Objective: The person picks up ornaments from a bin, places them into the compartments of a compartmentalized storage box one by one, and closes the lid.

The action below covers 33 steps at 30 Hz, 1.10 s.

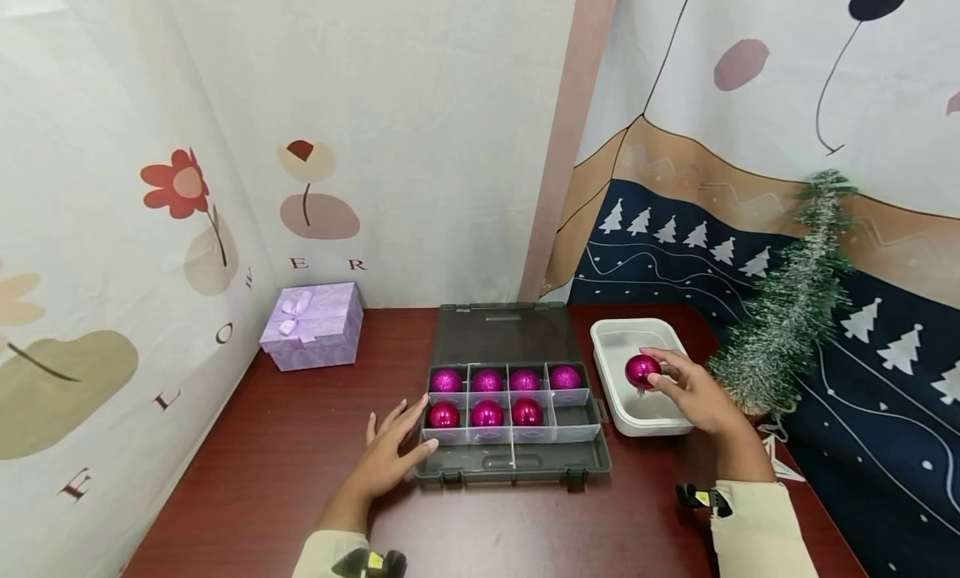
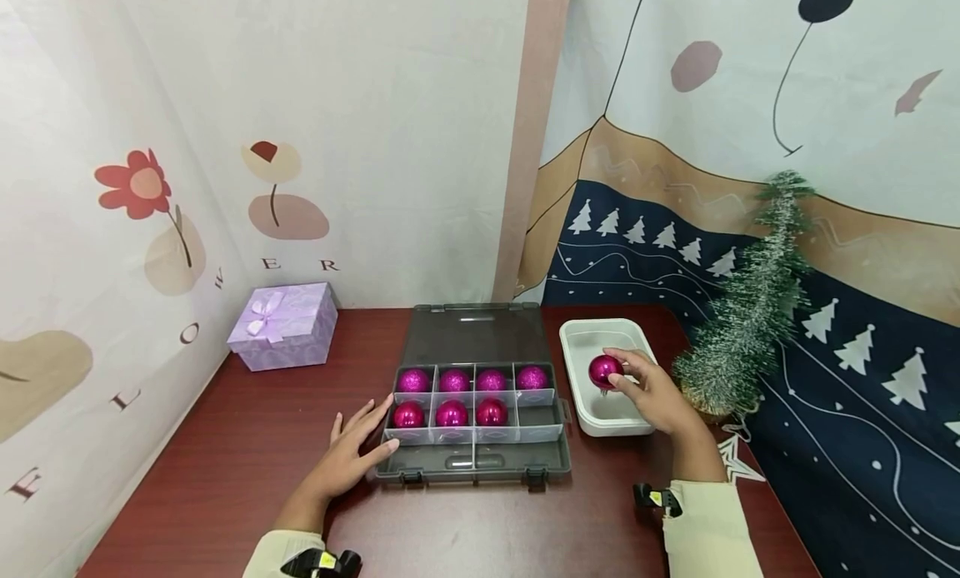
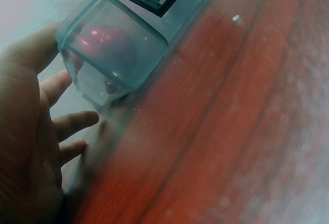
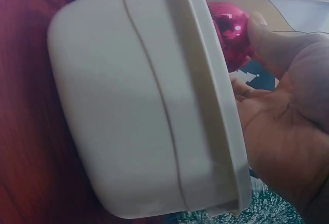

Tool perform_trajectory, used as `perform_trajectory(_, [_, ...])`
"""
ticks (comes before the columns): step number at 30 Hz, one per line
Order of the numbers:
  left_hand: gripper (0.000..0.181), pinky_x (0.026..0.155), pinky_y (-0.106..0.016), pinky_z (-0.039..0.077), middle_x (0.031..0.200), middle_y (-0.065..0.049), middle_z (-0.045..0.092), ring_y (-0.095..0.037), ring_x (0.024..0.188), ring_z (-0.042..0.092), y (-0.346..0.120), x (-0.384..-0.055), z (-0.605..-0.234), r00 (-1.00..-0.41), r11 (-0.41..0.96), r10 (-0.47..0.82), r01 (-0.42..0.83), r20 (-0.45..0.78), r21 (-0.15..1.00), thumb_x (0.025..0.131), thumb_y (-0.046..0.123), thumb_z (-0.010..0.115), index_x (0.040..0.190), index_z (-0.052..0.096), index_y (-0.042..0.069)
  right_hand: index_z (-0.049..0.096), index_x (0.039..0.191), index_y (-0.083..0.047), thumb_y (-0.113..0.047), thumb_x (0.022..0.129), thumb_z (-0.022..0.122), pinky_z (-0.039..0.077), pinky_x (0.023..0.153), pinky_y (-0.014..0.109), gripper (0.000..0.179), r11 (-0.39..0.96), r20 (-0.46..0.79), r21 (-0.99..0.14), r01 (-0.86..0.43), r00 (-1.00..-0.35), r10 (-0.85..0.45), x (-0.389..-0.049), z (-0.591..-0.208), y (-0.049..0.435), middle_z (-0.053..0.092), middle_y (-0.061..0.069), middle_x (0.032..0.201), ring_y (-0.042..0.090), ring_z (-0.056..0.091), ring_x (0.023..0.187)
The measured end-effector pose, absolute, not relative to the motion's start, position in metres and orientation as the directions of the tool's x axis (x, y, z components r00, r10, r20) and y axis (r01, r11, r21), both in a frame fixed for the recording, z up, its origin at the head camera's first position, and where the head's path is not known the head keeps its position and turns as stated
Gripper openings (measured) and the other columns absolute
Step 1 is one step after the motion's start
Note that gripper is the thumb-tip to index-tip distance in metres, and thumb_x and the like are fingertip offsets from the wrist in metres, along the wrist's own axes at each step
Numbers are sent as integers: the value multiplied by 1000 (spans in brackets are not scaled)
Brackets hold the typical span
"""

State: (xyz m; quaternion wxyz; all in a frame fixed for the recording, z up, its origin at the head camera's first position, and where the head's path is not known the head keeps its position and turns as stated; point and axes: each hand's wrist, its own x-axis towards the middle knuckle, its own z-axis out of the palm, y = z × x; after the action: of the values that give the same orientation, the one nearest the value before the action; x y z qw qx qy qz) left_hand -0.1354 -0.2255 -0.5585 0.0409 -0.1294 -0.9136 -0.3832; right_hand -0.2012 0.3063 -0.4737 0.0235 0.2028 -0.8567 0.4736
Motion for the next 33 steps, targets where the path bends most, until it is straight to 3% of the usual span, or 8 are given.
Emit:
perform_trajectory(4, [78, 124, -85, -8, 171, -12, 50, -51, 163, 33, -226, -136, -558, -966, 673, 205, 257, 159, 693, 101, 44, 73, 170, 42, 23, 51, 151, 13, 1, 109, 61, 60, 86, 15, 45, 363, 309, -842, -400, -908, -284, -200, -482, 300, 68, 14, 132, -10, 68, 106])
perform_trajectory(8, [79, 125, -84, -9, 171, -12, 50, -50, 164, 32, -226, -136, -559, -967, 673, 206, 251, 150, 695, 101, 44, 73, 170, 41, 24, 52, 145, 16, 7, 105, 65, 59, 88, 10, 44, 280, 381, -864, -419, -906, -183, -200, -489, 291, 66, -17, 128, -11, 66, 110])
perform_trajectory(11, [79, 125, -84, -9, 171, -12, 50, -50, 164, 32, -226, -136, -560, -968, 676, 207, 246, 142, 694, 101, 45, 72, 171, 41, 24, 54, 140, 19, 10, 101, 68, 57, 90, 8, 42, 228, 421, -872, -434, -901, -104, -198, -490, 282, 67, -24, 125, -9, 66, 109])
perform_trajectory(15, [79, 125, -84, -9, 171, -12, 50, -50, 164, 32, -226, -136, -560, -968, 676, 205, 245, 142, 695, 101, 45, 72, 171, 41, 25, 52, 137, 21, 14, 100, 68, 57, 90, 7, 42, 183, 435, -878, -443, -897, -84, -195, -489, 272, 68, -22, 125, -8, 66, 108])
perform_trajectory(18, [79, 125, -84, -8, 171, -12, 50, -50, 164, 32, -226, -136, -560, -967, 674, 203, 251, 152, 695, 101, 44, 73, 170, 41, 25, 46, 147, 18, 13, 102, 65, 56, 92, 7, 49, 187, 429, -874, -449, -893, -137, -194, -488, 266, 63, -18, 129, -9, 65, 111])
perform_trajectory(22, [79, 124, -85, -8, 170, -12, 50, -50, 163, 33, -225, -136, -559, -965, 673, 206, 261, 163, 692, 100, 43, 73, 170, 42, 23, 40, 161, 9, 10, 105, 62, 56, 93, 7, 60, 223, 440, -846, -484, -870, -221, -193, -487, 259, 59, 0, 136, -11, 64, 116])
perform_trajectory(27, [79, 124, -85, -8, 170, -13, 51, -51, 164, 32, -226, -136, -559, -966, 674, 208, 257, 156, 693, 100, 43, 73, 170, 42, 23, 52, 150, 15, 13, 102, 63, 57, 93, 9, 49, 256, 484, -790, -558, -822, -300, -193, -492, 248, 57, 32, 137, -11, 64, 118])
perform_trajectory(33, [79, 124, -85, -7, 170, -14, 51, -51, 163, 34, -226, -135, -559, -965, 677, 207, 262, 164, 687, 101, 43, 73, 170, 42, 21, 57, 143, 12, 12, 96, 72, 52, 99, 6, 49, 302, 487, -763, -572, -815, -315, -192, -496, 238, 59, 31, 135, -12, 61, 118])
